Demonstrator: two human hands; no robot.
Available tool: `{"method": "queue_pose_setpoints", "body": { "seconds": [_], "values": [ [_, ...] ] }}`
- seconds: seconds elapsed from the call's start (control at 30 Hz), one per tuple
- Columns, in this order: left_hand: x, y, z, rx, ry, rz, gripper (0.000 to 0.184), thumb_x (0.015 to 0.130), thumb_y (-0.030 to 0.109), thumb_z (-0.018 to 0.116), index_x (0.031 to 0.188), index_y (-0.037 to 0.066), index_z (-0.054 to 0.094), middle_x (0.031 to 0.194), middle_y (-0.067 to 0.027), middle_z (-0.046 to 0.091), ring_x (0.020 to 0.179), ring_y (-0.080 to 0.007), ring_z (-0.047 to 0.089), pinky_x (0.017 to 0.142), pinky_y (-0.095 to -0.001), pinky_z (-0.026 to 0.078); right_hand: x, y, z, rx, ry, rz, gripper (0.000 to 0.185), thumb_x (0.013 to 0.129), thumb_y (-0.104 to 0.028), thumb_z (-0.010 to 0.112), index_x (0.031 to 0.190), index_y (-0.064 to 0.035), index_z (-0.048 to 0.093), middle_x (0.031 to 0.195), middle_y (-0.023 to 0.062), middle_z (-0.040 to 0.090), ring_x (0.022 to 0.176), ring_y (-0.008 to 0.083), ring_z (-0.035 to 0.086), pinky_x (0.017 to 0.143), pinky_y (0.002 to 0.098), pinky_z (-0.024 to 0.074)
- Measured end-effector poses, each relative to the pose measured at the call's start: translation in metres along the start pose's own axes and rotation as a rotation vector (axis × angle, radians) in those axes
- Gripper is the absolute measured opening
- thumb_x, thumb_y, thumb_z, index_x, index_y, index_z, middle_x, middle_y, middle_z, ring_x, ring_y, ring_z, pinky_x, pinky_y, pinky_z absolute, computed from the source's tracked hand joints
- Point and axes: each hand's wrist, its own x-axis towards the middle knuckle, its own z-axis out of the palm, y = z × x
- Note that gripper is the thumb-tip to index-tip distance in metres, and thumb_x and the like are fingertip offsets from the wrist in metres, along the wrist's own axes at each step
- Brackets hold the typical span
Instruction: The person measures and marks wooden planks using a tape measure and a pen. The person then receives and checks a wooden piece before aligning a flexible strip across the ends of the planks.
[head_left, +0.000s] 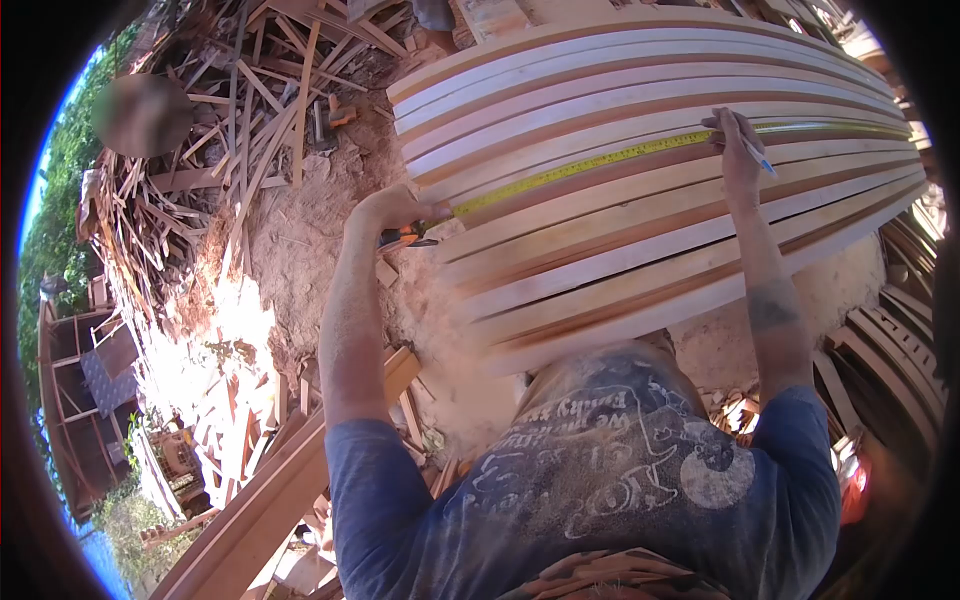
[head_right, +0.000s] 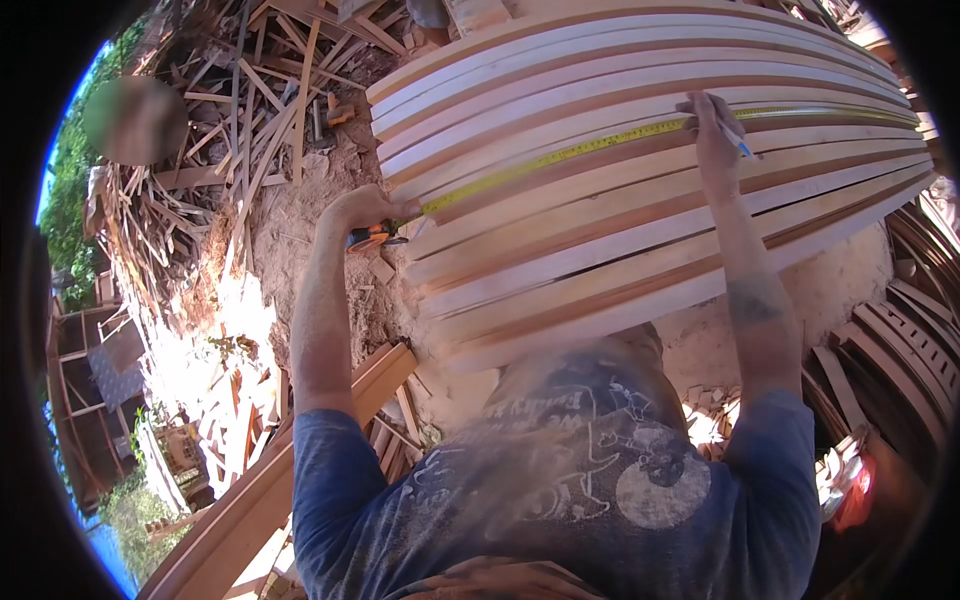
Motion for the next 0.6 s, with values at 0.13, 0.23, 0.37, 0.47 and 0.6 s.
{"method": "queue_pose_setpoints", "body": {
  "seconds": [0.13, 0.23, 0.37, 0.47, 0.6],
  "values": [
    [0.021, -0.014, 0.006, 0.077, 0.014, -0.109, 0.065, 0.068, 0.064, 0.076, 0.105, 0.010, 0.071, 0.080, -0.0094, 0.069, 0.073, -0.0205, 0.065, 0.067, -0.0351, 0.049, 0.048, 0.061, -0.184, -0.544, 0.339, -0.344, 0.039, 0.095, -0.036, 0.055, 0.118, -0.0042, 0.059, 0.108, 0.0099, 0.068, 0.095, 0.0190, 0.062, 0.083, 0.0306, 0.0476],
    [-0.003, 0.003, 0.000, -0.112, -0.025, 0.027, 0.063, 0.069, 0.062, 0.077, 0.096, 0.006, 0.072, 0.075, -0.0069, 0.067, 0.067, -0.0159, 0.061, 0.062, -0.0327, 0.048, 0.044, 0.058, -0.247, -1.039, 0.466, -0.076, 0.052, 0.094, -0.048, 0.053, 0.126, -0.0076, 0.052, 0.113, 0.0149, 0.064, 0.105, 0.0306, 0.061, 0.088, 0.0367, 0.0475],
    [0.003, -0.001, 0.007, -0.146, 0.056, 0.112, 0.052, 0.076, 0.054, 0.076, 0.091, 0.004, 0.071, 0.067, -0.0035, 0.062, 0.059, -0.0111, 0.058, 0.053, -0.0304, 0.045, 0.015, 0.123, -0.283, -1.284, 0.490, 0.010, 0.056, 0.091, -0.054, 0.052, 0.127, -0.0115, 0.048, 0.123, 0.0166, 0.058, 0.119, 0.0343, 0.053, 0.101, 0.0534, 0.0366],
    [0.009, 0.002, 0.008, -0.192, 0.055, 0.079, 0.049, 0.078, 0.047, 0.077, 0.102, 0.005, 0.069, 0.073, -0.0058, 0.066, 0.060, -0.0123, 0.059, 0.055, -0.0312, 0.047, 0.000, 0.083, -0.252, -1.238, 0.448, 0.140, 0.051, 0.090, -0.052, 0.053, 0.123, -0.0119, 0.051, 0.126, 0.0159, 0.057, 0.127, 0.0341, 0.047, 0.106, 0.0576, 0.0295],
    [0.012, -0.004, 0.008, -0.085, 0.043, 0.090, 0.056, 0.079, 0.049, 0.075, 0.107, 0.002, 0.068, 0.079, -0.0092, 0.069, 0.065, -0.0146, 0.061, 0.060, -0.0342, 0.049, 0.000, 0.092, -0.255, -1.285, 0.489, 0.153, 0.059, 0.090, -0.051, 0.053, 0.132, -0.0084, 0.049, 0.141, 0.0176, 0.047, 0.136, 0.0319, 0.038, 0.111, 0.0558, 0.0221]
  ]
}}
